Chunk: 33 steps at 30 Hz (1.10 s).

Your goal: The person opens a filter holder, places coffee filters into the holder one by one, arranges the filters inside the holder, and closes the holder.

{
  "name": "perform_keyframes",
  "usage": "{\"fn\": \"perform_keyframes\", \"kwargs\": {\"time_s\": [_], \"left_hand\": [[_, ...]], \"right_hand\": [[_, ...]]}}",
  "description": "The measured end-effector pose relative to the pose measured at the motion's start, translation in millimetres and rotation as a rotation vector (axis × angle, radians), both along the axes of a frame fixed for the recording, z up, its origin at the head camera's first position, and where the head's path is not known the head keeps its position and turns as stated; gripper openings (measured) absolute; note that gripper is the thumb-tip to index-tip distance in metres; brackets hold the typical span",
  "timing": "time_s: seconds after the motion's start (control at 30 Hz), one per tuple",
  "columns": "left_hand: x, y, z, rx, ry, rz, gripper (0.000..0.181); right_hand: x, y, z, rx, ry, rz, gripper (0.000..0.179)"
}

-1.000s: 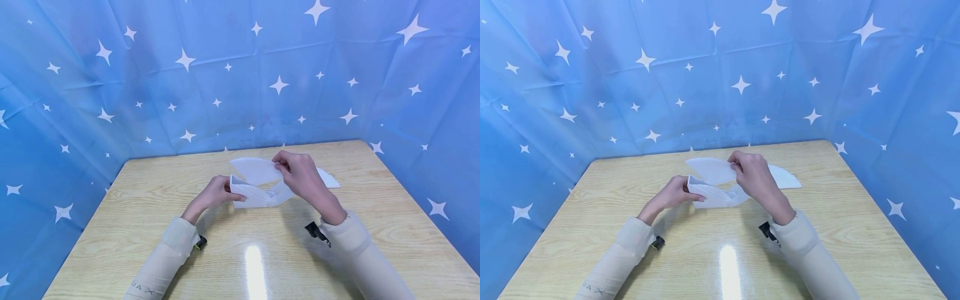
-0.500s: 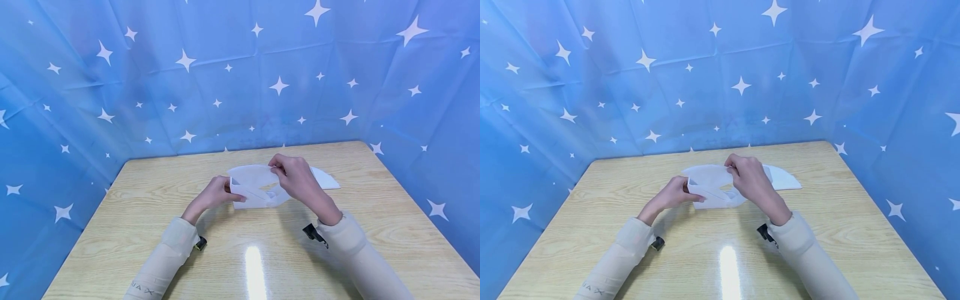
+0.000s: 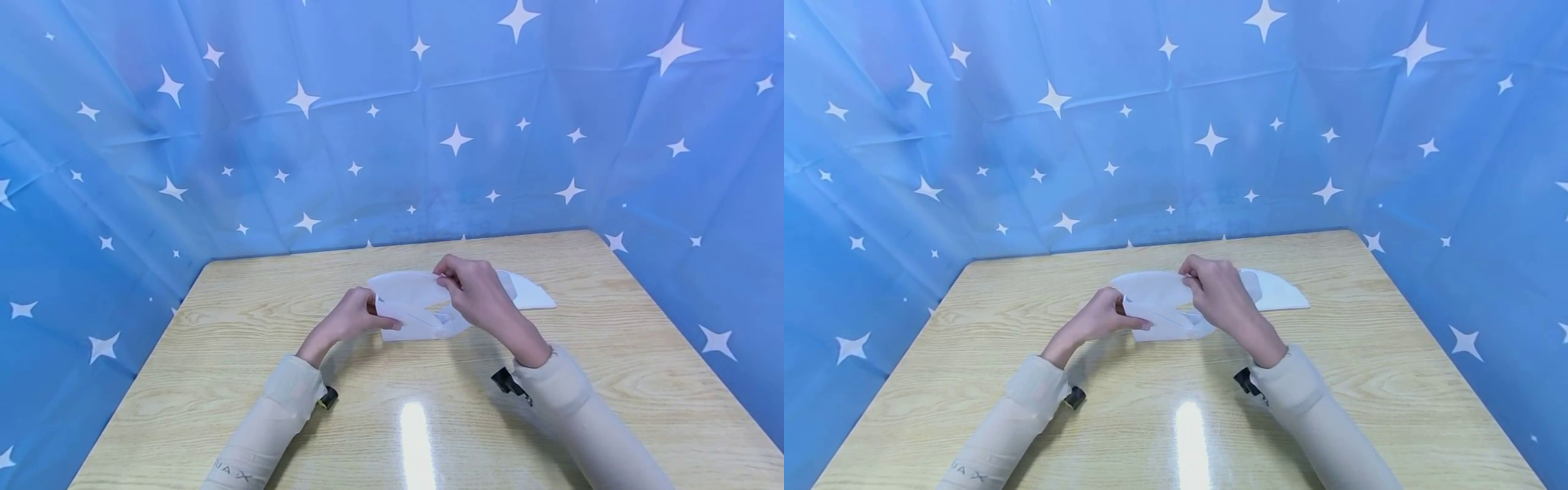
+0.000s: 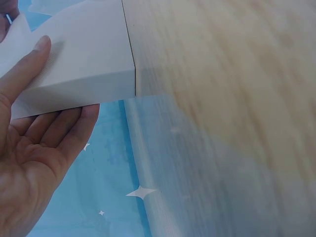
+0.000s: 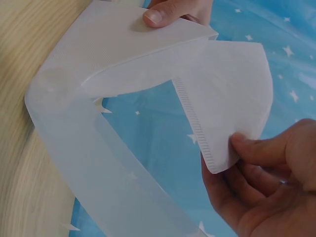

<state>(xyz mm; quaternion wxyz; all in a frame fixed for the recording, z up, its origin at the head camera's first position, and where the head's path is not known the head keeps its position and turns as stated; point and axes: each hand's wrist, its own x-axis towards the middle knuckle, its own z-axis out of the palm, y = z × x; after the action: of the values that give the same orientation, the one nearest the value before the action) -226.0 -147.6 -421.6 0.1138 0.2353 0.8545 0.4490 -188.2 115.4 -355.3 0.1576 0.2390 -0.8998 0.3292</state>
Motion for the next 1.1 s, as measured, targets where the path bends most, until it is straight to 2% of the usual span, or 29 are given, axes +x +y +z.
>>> {"fn": "perform_keyframes", "kwargs": {"time_s": [0.27, 0.47, 0.67, 1.1], "left_hand": [[0.4, 0.0, 0.0, 0.023, 0.012, -0.018, 0.038], [0.8, 0.3, 0.5, -0.013, 0.005, 0.010, 0.028], [1.2, -0.2, 0.2, -0.035, 0.010, 0.025, 0.028], [0.6, -0.6, -0.2, 0.004, 0.016, -0.006, 0.029]], "right_hand": [[-2.2, -2.7, -4.2, 0.006, -0.012, 0.020, 0.007], [-2.2, -3.3, -6.4, 0.015, -0.027, 0.021, 0.007], [-2.4, -3.2, -7.7, 0.025, -0.041, 0.028, 0.007], [-1.8, -1.7, -7.8, 0.057, -0.094, 0.046, 0.007]]}}
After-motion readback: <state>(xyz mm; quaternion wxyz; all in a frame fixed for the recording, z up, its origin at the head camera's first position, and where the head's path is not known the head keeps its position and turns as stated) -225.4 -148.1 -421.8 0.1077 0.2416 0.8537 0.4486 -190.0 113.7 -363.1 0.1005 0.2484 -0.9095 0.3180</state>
